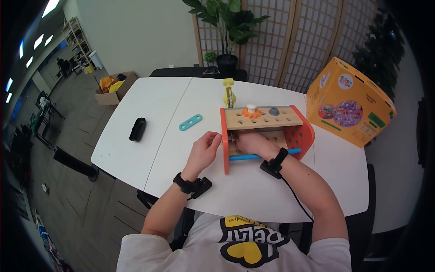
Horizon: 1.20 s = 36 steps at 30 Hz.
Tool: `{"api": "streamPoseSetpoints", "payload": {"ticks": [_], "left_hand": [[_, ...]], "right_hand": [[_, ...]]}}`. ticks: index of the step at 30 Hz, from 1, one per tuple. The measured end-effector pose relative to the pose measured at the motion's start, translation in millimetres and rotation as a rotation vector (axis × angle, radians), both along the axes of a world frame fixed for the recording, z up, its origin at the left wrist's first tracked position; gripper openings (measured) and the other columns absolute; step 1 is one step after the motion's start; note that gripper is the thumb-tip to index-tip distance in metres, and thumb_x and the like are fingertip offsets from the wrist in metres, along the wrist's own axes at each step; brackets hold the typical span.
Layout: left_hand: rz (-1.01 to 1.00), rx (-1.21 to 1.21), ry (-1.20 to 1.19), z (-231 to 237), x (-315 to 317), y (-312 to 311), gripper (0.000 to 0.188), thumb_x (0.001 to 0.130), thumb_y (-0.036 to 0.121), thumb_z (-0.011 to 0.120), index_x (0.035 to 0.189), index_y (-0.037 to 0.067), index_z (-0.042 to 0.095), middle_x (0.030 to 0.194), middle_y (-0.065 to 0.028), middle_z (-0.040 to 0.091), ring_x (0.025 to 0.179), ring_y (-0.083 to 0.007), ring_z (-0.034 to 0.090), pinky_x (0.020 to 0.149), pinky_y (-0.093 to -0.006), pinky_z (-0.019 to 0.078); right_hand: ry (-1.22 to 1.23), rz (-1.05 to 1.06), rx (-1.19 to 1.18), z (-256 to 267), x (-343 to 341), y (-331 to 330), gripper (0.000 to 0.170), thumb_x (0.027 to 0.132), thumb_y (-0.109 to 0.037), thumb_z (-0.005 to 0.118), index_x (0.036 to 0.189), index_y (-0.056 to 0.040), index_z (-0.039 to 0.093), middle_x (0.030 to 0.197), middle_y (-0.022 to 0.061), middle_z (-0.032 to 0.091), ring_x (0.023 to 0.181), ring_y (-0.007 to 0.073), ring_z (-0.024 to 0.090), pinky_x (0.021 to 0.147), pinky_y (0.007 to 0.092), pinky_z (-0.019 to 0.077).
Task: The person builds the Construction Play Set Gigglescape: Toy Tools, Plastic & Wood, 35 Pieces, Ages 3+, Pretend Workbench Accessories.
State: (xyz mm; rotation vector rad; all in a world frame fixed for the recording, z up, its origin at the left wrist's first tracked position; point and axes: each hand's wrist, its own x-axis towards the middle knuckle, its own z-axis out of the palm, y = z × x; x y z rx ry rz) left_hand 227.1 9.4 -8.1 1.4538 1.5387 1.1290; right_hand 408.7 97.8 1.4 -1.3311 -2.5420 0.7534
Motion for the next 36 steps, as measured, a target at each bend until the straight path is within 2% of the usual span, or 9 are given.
{"api": "streamPoseSetpoints", "payload": {"ticks": [5, 9, 12, 15, 18, 24, 27, 30, 36], "left_hand": [[0.006, -0.021, 0.003, 5, 1, -3, 0.039, 0.105, 0.032, 0.054, 0.118, -0.003, 0.065, 0.105, -0.0194, 0.075, 0.098, -0.026, 0.072, 0.087, -0.034, 0.0533], [0.014, -0.017, 0.018, 4, 2, -2, 0.038, 0.105, 0.032, 0.054, 0.118, -0.003, 0.065, 0.104, -0.019, 0.075, 0.097, -0.0258, 0.072, 0.087, -0.0338, 0.0532], [0.014, -0.015, 0.007, 2, 2, -2, 0.038, 0.105, 0.032, 0.054, 0.119, -0.003, 0.065, 0.103, -0.0189, 0.075, 0.095, -0.0251, 0.071, 0.086, -0.0335, 0.0531], [0.012, -0.015, 0.008, 1, 2, -2, 0.039, 0.105, 0.032, 0.055, 0.118, -0.003, 0.065, 0.103, -0.0189, 0.075, 0.094, -0.0245, 0.071, 0.085, -0.0333, 0.0531], [0.011, -0.018, 0.015, 2, 1, -2, 0.038, 0.105, 0.032, 0.055, 0.118, -0.003, 0.065, 0.102, -0.0188, 0.075, 0.094, -0.0242, 0.071, 0.085, -0.0333, 0.0531], [0.018, -0.014, 0.005, 1, 2, -2, 0.038, 0.105, 0.032, 0.055, 0.117, -0.003, 0.065, 0.101, -0.0182, 0.075, 0.093, -0.0236, 0.071, 0.084, -0.033, 0.0531], [0.02, -0.013, 0.01, -3, 1, 0, 0.038, 0.105, 0.032, 0.055, 0.116, -0.003, 0.066, 0.1, -0.017, 0.075, 0.091, -0.0225, 0.07, 0.083, -0.0326, 0.0528], [0.023, -0.019, 0.006, -2, 1, 0, 0.038, 0.104, 0.032, 0.055, 0.116, -0.002, 0.066, 0.097, -0.0158, 0.075, 0.089, -0.0211, 0.07, 0.081, -0.0322, 0.0524], [0.034, -0.036, 0.013, 4, 3, -2, 0.038, 0.104, 0.032, 0.055, 0.117, -0.002, 0.066, 0.097, -0.0151, 0.075, 0.088, -0.0198, 0.069, 0.081, -0.0317, 0.0522]], "right_hand": [[0.014, -0.028, -0.087, 22, 3, -10, 0.029, 0.089, -0.006, 0.058, 0.116, 0.0032, 0.063, 0.114, 0.0276, 0.067, 0.105, 0.0413, 0.065, 0.089, 0.0467, 0.0544], [0.005, 0.032, -0.058, 13, 5, -4, 0.028, 0.09, -0.006, 0.056, 0.115, 0.0026, 0.064, 0.115, 0.028, 0.066, 0.105, 0.0416, 0.066, 0.088, 0.0469, 0.0544], [-0.022, 0.051, 0.031, -13, 3, 8, 0.025, 0.092, -0.012, 0.055, 0.108, 0.0035, 0.066, 0.107, 0.0248, 0.068, 0.102, 0.0406, 0.065, 0.089, 0.0447, 0.0525], [-0.037, 0.027, -0.021, -17, 2, 9, 0.027, 0.094, -0.014, 0.053, 0.109, 0.0037, 0.066, 0.108, 0.0259, 0.068, 0.103, 0.0416, 0.064, 0.09, 0.0451, 0.0521], [0.018, -0.039, -0.058, -7, 1, 4, 0.026, 0.092, -0.013, 0.056, 0.11, 0.0034, 0.065, 0.107, 0.026, 0.068, 0.103, 0.0419, 0.064, 0.091, 0.0445, 0.052], [0.083, 0.056, -0.014, -8, 6, 3, 0.025, 0.09, -0.01, 0.061, 0.111, 0.0036, 0.063, 0.103, 0.0253, 0.068, 0.1, 0.0418, 0.064, 0.089, 0.0433, 0.0528], [0.084, 0.071, 0.009, -11, 6, 5, 0.025, 0.091, -0.008, 0.058, 0.112, 0.0033, 0.063, 0.106, 0.0255, 0.068, 0.101, 0.0416, 0.065, 0.088, 0.0433, 0.053], [-0.057, 0.02, -0.039, -8, 1, 6, 0.034, 0.088, -0.004, 0.057, 0.121, 0.0026, 0.063, 0.119, 0.027, 0.066, 0.11, 0.041, 0.065, 0.091, 0.0442, 0.0541], [-0.032, -0.052, -0.148, 19, 0, -6, 0.035, 0.086, -0.004, 0.058, 0.12, 0.0012, 0.065, 0.118, 0.026, 0.067, 0.11, 0.0403, 0.065, 0.09, 0.0441, 0.0543]]}}
